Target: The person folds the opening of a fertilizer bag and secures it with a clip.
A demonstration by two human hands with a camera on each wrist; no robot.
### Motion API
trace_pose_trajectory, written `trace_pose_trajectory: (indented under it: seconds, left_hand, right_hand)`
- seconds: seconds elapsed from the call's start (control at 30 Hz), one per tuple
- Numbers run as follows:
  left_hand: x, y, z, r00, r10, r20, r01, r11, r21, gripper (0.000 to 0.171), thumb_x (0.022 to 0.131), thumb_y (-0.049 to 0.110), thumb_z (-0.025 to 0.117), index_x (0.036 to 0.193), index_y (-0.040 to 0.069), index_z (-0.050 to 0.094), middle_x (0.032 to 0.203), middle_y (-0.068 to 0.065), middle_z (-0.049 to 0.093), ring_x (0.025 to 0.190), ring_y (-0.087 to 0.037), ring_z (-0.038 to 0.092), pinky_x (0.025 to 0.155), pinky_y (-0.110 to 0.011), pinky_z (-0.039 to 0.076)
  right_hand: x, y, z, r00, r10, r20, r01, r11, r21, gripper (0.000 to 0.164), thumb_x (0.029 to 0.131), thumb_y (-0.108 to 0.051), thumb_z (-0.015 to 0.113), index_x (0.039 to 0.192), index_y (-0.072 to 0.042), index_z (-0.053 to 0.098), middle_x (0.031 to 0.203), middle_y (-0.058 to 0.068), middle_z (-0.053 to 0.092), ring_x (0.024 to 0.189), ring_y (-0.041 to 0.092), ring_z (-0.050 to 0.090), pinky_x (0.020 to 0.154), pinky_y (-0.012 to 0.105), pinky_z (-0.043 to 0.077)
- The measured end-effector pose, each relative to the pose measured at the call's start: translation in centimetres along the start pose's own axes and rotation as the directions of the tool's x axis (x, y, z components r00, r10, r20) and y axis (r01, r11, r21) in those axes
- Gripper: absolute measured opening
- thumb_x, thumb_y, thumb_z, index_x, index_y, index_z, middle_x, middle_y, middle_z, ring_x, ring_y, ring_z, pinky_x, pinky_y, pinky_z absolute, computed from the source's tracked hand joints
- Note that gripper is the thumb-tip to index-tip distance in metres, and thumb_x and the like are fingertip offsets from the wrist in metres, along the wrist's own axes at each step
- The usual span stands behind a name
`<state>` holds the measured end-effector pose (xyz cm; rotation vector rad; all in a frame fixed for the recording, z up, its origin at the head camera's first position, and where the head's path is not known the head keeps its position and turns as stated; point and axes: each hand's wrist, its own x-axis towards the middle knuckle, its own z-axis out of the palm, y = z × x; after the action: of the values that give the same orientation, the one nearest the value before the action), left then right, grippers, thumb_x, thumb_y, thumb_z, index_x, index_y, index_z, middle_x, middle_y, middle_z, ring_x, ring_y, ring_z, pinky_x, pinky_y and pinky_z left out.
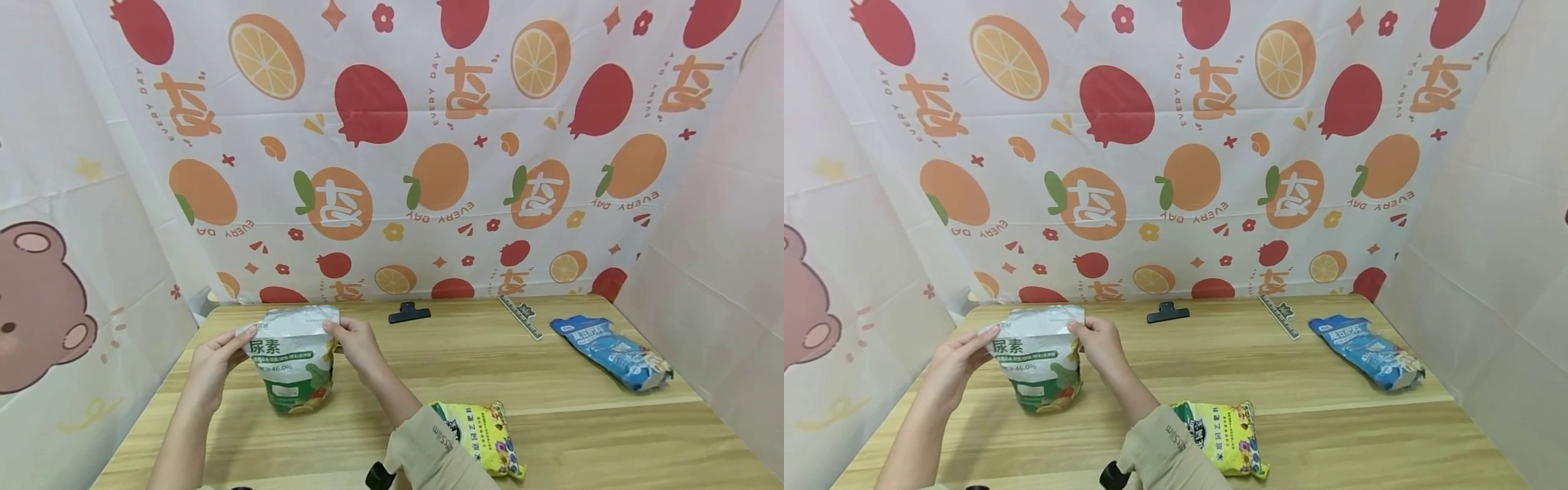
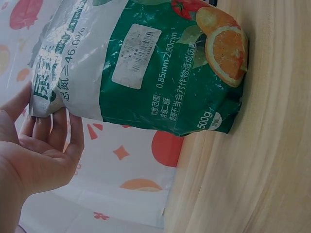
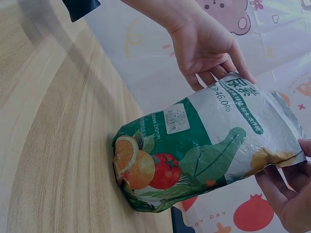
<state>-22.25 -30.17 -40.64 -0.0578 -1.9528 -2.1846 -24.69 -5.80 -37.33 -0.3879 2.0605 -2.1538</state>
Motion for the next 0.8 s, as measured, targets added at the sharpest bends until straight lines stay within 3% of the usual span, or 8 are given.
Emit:
trace_pose_trajectory:
  seconds: [0.13,0.2,0.43,0.53,0.6,0.67,0.73,0.8]
  left_hand:
    - [-1.6,2.7,2.1,0.999,-0.028,-0.033,0.028,1.0,0.002,0.017,0.091,0.02,0.06,0.079,0.025,0.073,0.076,0.009,0.068,0.072,-0.002,0.061,0.071,-0.015,0.046]
    - [-1.4,2.4,1.8,0.999,-0.031,-0.021,0.031,0.999,0.008,0.016,0.091,0.02,0.059,0.083,0.024,0.073,0.078,0.01,0.067,0.073,-0.002,0.061,0.071,-0.016,0.046]
    - [2.7,-5.4,-3.4,0.999,-0.012,-0.047,0.014,0.998,0.059,0.034,0.089,0.029,0.062,0.113,0.004,0.065,0.094,-0.004,0.069,0.087,-0.014,0.064,0.076,-0.02,0.048]
    - [3.6,-7.0,-4.3,0.996,-0.032,-0.087,0.039,0.996,0.083,0.045,0.085,0.035,0.066,0.117,0.005,0.062,0.096,-0.002,0.068,0.088,-0.013,0.063,0.078,-0.02,0.047]
    - [3.9,-7.5,-4.6,0.997,-0.02,-0.069,0.026,0.997,0.078,0.045,0.086,0.034,0.065,0.119,0.003,0.061,0.098,-0.004,0.068,0.089,-0.014,0.063,0.077,-0.02,0.048]
    - [4.0,-7.8,-4.8,0.998,-0.013,-0.068,0.018,0.997,0.072,0.044,0.086,0.033,0.065,0.119,0.003,0.061,0.098,-0.004,0.068,0.089,-0.015,0.063,0.077,-0.021,0.048]
    - [4.2,-8.0,-4.9,0.998,-0.009,-0.066,0.013,0.997,0.072,0.042,0.087,0.032,0.064,0.117,0.004,0.062,0.097,-0.003,0.068,0.088,-0.014,0.063,0.076,-0.02,0.048]
    - [4.2,-8.2,-5.0,0.998,-0.006,-0.065,0.01,0.997,0.071,0.042,0.087,0.032,0.064,0.118,0.003,0.061,0.098,-0.004,0.068,0.088,-0.014,0.063,0.076,-0.02,0.048]
  right_hand:
    - [0.0,0.0,0.0,1.0,0.014,0.0,-0.014,1.0,-0.003,0.026,0.092,-0.024,0.058,0.096,-0.001,0.068,0.084,0.001,0.065,0.078,0.01,0.059,0.072,0.03,0.051]
    - [0.1,0.1,0.0,1.0,0.014,0.001,-0.014,1.0,0.001,0.026,0.092,-0.025,0.058,0.096,-0.001,0.068,0.084,0.001,0.064,0.078,0.01,0.059,0.071,0.029,0.051]
    - [0.0,0.6,-0.2,0.997,-0.071,-0.005,0.071,0.997,-0.028,0.031,0.09,-0.028,0.061,0.111,-0.005,0.06,0.092,0.0,0.062,0.083,0.012,0.057,0.072,0.032,0.051]
    - [-0.2,0.7,-0.3,0.965,-0.258,-0.042,0.249,0.957,-0.149,0.038,0.087,-0.027,0.065,0.12,-0.013,0.052,0.108,-0.001,0.057,0.095,0.012,0.054,0.077,0.03,0.049]
    - [-0.3,0.6,-0.6,0.881,-0.472,-0.032,0.441,0.843,-0.307,0.039,0.086,-0.021,0.067,0.12,-0.013,0.051,0.115,0.0,0.055,0.106,0.013,0.051,0.084,0.03,0.046]
    - [-0.3,0.5,-0.9,0.736,-0.676,0.032,0.611,0.644,-0.461,0.034,0.084,-0.012,0.068,0.116,-0.009,0.055,0.119,0.001,0.055,0.116,0.015,0.046,0.092,0.03,0.041]
    - [-0.2,0.4,-1.2,0.588,-0.798,0.132,0.707,0.428,-0.563,0.027,0.082,-0.004,0.069,0.108,-0.005,0.061,0.115,0.004,0.059,0.12,0.017,0.044,0.097,0.029,0.036]
    - [-0.1,0.3,-1.5,0.512,-0.827,0.23,0.748,0.298,-0.593,0.022,0.081,-0.002,0.069,0.102,-0.006,0.065,0.111,0.003,0.062,0.122,0.015,0.042,0.1,0.028,0.032]
